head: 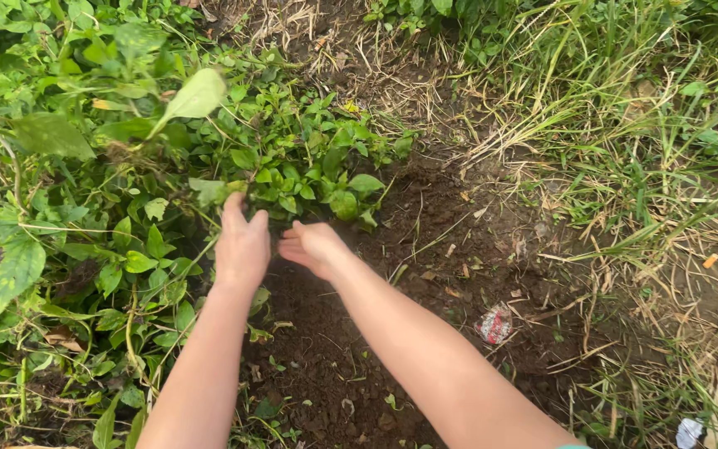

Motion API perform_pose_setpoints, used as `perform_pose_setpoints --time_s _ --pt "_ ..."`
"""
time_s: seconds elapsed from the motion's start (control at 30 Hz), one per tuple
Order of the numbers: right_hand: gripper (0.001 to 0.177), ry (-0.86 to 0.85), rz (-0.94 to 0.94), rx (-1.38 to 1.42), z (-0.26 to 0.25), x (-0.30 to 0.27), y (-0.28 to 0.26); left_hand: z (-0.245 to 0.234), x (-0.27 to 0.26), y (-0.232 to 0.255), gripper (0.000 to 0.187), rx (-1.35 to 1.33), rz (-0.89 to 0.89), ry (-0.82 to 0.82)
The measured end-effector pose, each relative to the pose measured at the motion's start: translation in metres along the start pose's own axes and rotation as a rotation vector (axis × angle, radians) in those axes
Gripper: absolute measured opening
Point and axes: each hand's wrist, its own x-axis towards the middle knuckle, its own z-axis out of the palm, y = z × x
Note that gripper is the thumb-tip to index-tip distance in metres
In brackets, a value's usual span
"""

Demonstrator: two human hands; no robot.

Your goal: The person clears weeds and small plants from a soil patch by hand.

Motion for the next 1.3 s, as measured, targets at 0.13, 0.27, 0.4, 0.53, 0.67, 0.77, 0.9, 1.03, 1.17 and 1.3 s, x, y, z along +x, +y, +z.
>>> perform_pose_setpoints --time_s 0.13,0.27,0.4,0.53,0.67,0.77,0.9,1.03,1.17,1.3 --pt "0.049 -0.054 0.151 0.474 0.016 0.084 0.025 0.004 0.0 0.006 0.025 -0.065 -0.003 0.033" --pt "0.037 0.021 0.17 0.709 0.011 0.119 0.027 0.003 0.004 0.016 0.026 -0.067 -0.184 -0.094" --pt "0.034 0.076 0.174 0.599 -0.011 0.134 0.03 -0.003 0.014 0.02 0.02 -0.377 -0.287 -0.049" --pt "0.026 0.034 0.229 0.379 -0.029 0.121 0.041 -0.001 0.023 0.003 0.019 -0.456 -0.397 -0.052" --pt "0.015 0.277 -0.125 -0.027 -0.023 0.096 0.052 0.004 0.018 -0.008 0.019 -0.258 -0.33 0.009" --pt "0.017 0.319 -0.112 -0.101 -0.016 0.06 0.04 0.003 0.02 -0.002 0.017 -0.195 -0.329 0.027" --pt "0.023 0.327 -0.05 -0.025 -0.003 0.015 0.025 -0.002 0.027 -0.003 0.014 -0.222 -0.372 0.028" --pt "0.024 0.113 -0.115 -0.109 -0.018 -0.041 0.009 -0.013 0.033 0.01 0.012 -0.23 -0.349 0.128" --pt "0.03 0.301 -0.122 -0.064 -0.038 -0.061 -0.017 -0.029 0.046 0.046 0.011 0.097 -0.16 0.069" --pt "0.029 0.326 -0.1 0.295 -0.046 -0.046 -0.013 0.014 0.036 0.063 0.017 0.119 0.385 -0.263"
